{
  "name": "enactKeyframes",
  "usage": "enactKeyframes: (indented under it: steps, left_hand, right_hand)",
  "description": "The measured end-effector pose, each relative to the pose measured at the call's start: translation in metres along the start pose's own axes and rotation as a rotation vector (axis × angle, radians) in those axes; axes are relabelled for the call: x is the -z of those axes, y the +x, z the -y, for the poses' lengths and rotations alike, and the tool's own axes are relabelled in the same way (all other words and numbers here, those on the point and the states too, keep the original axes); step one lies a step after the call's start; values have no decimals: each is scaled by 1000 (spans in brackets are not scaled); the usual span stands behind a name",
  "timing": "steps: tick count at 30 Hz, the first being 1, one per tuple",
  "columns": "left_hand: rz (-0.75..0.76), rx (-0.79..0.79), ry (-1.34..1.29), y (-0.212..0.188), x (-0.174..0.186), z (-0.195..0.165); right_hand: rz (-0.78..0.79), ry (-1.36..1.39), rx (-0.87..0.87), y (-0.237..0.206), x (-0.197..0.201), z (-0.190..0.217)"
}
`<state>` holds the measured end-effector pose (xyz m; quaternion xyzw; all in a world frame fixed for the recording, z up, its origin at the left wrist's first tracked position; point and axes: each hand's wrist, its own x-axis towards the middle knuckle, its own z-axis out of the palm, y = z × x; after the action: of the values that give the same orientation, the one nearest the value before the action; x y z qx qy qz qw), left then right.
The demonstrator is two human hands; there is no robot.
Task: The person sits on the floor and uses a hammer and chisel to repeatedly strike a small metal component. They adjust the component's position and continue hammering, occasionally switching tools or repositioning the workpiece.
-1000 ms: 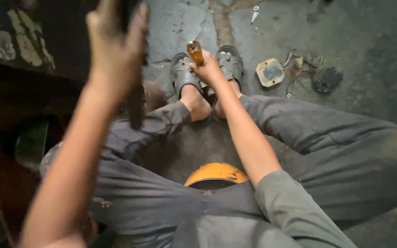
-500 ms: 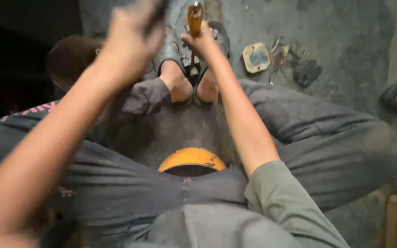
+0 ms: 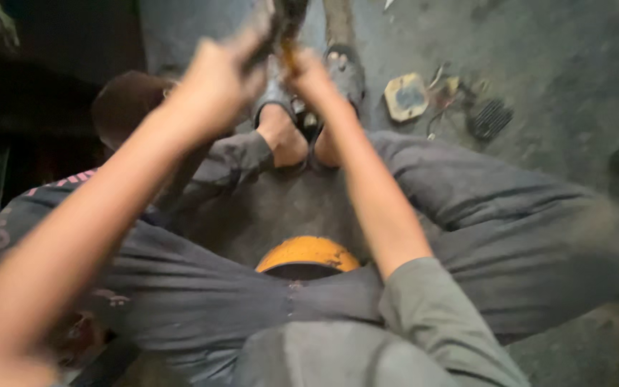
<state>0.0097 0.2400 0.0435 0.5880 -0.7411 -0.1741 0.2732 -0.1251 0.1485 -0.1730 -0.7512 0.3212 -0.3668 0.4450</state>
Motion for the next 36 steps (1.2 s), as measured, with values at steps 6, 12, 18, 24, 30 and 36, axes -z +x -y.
enactKeyframes:
  steps: [6,12,18,24,30,36]
  left_hand:
    - [168,95,57,-4,14,25]
    - [-168,70,163,-12,13,24]
    - [9,324,-304,-44,-75,11]
    - [-287,139,-625,-64,-103,5]
    - [-273,510,-1277,-76,-77,16]
    - [-485,411,-1213,-76,-48,18]
  right_hand:
    - [-81,-154,-109,6,-8,3]
    - [0,-45,-222,6,8,0]
    - [5,-23,-148,12,10,30]
    - [112,-210,-416,10,24,65]
    - [95,-144,-431,-14,64,133]
    - [288,521,-511,-129,50,204]
